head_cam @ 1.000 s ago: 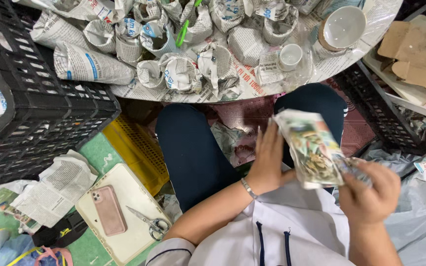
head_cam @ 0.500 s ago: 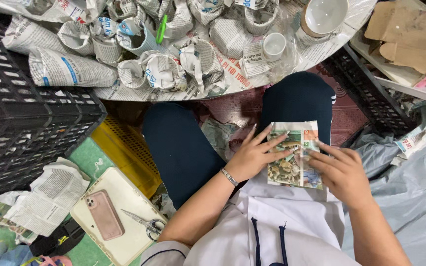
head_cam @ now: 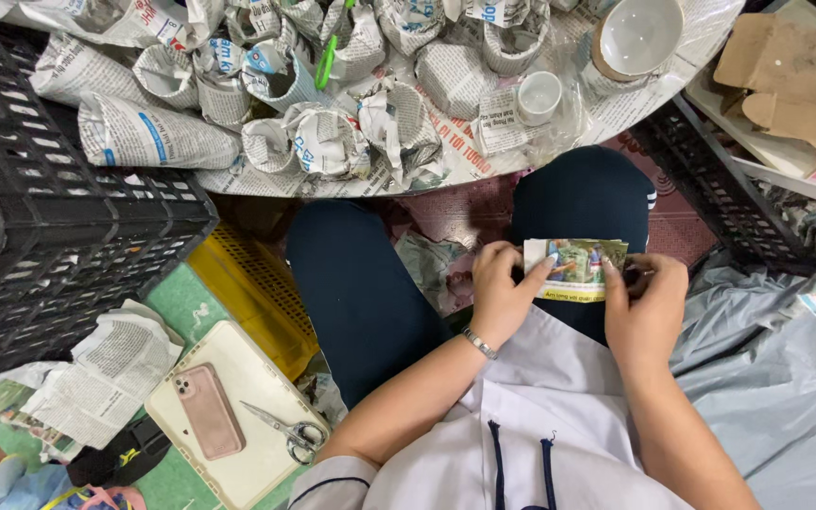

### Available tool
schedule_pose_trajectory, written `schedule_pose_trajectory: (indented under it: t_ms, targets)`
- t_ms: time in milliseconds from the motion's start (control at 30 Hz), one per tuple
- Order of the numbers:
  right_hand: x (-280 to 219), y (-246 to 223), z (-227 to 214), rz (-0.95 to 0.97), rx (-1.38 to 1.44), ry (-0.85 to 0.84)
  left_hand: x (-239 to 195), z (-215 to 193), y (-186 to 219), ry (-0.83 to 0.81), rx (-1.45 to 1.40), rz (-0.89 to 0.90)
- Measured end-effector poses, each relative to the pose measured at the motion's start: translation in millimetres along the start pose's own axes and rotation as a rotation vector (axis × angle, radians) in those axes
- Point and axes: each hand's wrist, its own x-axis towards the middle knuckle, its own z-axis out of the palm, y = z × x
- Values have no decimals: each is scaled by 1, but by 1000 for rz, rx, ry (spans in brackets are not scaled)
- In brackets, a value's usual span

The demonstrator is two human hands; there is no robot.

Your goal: The person sits on the floor and wraps small ceramic cups and bowls with newspaper sheets. They fold the paper around each item and place the wrapped objects onto a table covered with similar wrapped items.

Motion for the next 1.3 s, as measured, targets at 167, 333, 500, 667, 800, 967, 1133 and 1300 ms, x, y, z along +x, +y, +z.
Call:
schedule_pose_trajectory:
  t_ms: [167, 333, 500, 667, 800, 967, 1133, 1300]
  targets:
    - [5, 3, 0, 256, 312, -155, 5, -1, -2, -118, -131, -217]
    - [16, 18, 7, 309, 782, -241, 14, -24, -6, -183, -444, -191]
    - [51, 10, 41, 106, 809, -209, 41, -61, -14, -534, -755, -544]
    - [128, -25, 68, -77, 648, -291, 89, -66, -30, -365, -802, -547]
    - [177, -50, 82, -256, 165, -266, 126, -36, -41, -81, -780, -526]
    - [190, -59, 94, -345, 30, -298, 154, 0, -54, 27, -697, -567]
    - [194, -57, 92, -175, 71, -477, 159, 9, -64, 81, -693, -463]
    - [192, -45, 92, -266, -25, -401, 158, 10, -71, 68, -565, -551]
